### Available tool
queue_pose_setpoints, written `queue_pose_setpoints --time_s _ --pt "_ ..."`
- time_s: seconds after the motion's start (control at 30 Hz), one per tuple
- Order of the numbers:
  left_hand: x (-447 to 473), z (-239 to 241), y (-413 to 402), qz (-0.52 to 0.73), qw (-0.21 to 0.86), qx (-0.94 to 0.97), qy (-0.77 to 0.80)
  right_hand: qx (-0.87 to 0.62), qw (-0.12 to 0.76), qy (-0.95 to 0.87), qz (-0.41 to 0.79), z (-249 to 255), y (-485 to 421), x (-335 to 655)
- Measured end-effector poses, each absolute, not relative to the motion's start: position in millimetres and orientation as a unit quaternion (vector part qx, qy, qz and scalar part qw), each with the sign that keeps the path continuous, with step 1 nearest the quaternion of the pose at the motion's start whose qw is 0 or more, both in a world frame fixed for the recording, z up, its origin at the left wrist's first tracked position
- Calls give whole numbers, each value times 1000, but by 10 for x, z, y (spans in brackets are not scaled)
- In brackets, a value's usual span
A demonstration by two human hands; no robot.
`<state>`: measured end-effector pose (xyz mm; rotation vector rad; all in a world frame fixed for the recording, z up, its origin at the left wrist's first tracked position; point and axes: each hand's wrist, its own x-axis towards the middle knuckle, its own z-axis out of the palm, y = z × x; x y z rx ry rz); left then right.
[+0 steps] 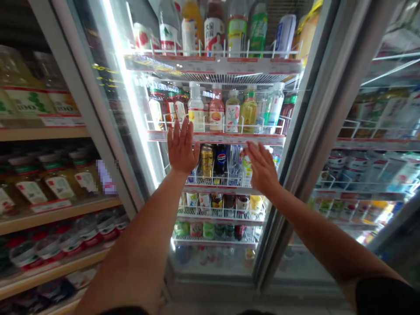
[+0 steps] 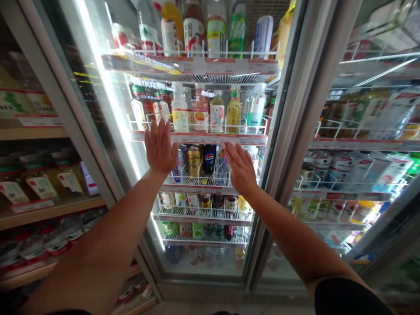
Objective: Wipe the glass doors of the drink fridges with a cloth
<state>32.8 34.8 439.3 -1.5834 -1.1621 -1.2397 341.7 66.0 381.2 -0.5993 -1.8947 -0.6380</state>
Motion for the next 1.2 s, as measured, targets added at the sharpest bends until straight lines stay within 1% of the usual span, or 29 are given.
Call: queue_pose_setpoints --time_s 0.07,0.13,0.2,0.3,0.33,0.37,0.4,0.43,0.53,0.57,0.6,0.63,0.67,0.77,0.8,0.83,0.87,0.97,1.03,1.07,1.1,1.2 --pt "325 4387 348 -491 397 -625 -459 -260 564 -737 -267 4115 721 3393" --pt "325 4381 350 -493 394 -625 -459 -268 577 -722 -273 4186 751 3354" --pt "327 4378 353 -496 391 -625 -459 -260 536 -753 -280 4010 727 3294" --pt "327 4377 359 -497 391 -626 -457 -195 415 -843 -282 3673 645 3218" --pt "326 4376 360 -495 395 -626 -455 -181 389 -859 -280 3647 629 3209" --pt "323 4375 362 -492 401 -625 -454 -177 383 -863 -278 3686 626 3210" --pt "321 4372 363 -488 409 -624 -452 -186 398 -855 -274 3783 637 3218" --pt "318 4369 364 -485 417 -622 -451 -203 432 -836 -269 3920 660 3232" --pt "310 4360 373 -486 429 -616 -448 -248 560 -749 -251 4298 754 3268" --pt "307 4357 377 -488 430 -615 -446 -258 586 -727 -249 4331 773 3268" --pt "305 4356 382 -489 430 -616 -443 -264 594 -717 -252 4298 778 3260" --pt "304 4356 386 -490 429 -619 -440 -263 579 -726 -260 4209 768 3246" --pt "304 4357 389 -491 426 -621 -438 -256 546 -751 -270 4082 745 3230" --pt "317 4366 380 -493 412 -622 -447 -193 394 -849 -295 3762 658 3199" --pt "325 4369 372 -492 408 -621 -454 -180 370 -861 -298 3753 645 3201" --pt "334 4373 362 -489 406 -619 -462 -180 372 -860 -300 3807 647 3207" --pt "343 4375 352 -484 407 -617 -469 -190 399 -846 -299 3915 663 3213" --pt "364 4379 324 -480 409 -606 -484 -234 517 -774 -282 4306 748 3197" --pt "368 4382 308 -487 403 -603 -487 -243 549 -751 -276 4373 776 3145" --pt "369 4384 300 -490 397 -605 -486 -238 538 -758 -280 4313 770 3114" --pt "369 4386 293 -492 392 -607 -486 -224 508 -780 -288 4204 752 3089" --pt "369 4397 275 -491 386 -611 -487 -129 350 -871 -320 3830 676 3100"
